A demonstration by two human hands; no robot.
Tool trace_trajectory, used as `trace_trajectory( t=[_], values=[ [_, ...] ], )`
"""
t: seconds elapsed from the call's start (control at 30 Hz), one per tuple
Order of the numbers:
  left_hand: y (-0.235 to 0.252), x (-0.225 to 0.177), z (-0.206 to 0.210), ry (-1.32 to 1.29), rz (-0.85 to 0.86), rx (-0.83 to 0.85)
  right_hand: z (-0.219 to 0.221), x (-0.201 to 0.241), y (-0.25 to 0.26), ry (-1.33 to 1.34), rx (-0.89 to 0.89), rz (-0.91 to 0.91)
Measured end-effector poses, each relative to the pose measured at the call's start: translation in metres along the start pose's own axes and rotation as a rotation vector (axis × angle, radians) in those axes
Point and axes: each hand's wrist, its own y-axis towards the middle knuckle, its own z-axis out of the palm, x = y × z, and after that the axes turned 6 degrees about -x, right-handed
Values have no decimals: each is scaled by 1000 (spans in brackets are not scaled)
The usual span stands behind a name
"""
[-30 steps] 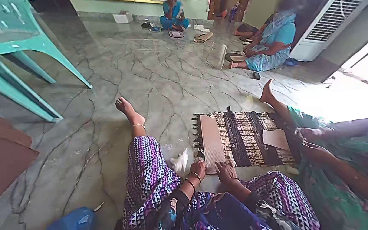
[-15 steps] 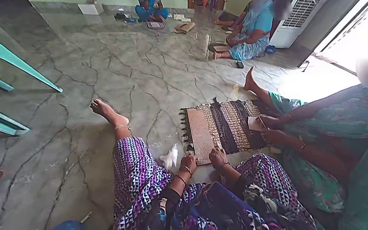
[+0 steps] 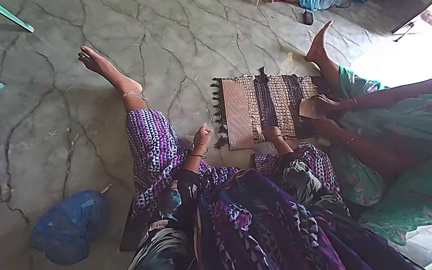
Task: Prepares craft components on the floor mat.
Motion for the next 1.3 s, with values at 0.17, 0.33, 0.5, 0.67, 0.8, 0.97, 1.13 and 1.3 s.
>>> trace_trajectory(
  t=[0.17,0.33,0.5,0.67,0.8,0.97,1.13,1.3],
  values=[
    [-2,4,0,-64,18,-60,0,29,-30,-143,-95,-80],
    [10,-3,-5,-240,-12,-181,53,71,-66,-195,137,-567],
    [0,8,-5,-263,6,-170,96,111,-68,-460,141,-657],
    [6,-8,-13,-246,88,1,79,109,-65,-256,226,-596],
    [2,-20,2,-405,105,284,64,92,-66,68,314,-603],
    [-12,-18,9,-380,117,454,58,88,-74,187,370,-581],
    [-20,-18,0,-342,107,379,55,85,-86,249,360,-581],
    [-25,-19,4,-409,66,347,52,80,-90,350,357,-589]
  ],
)
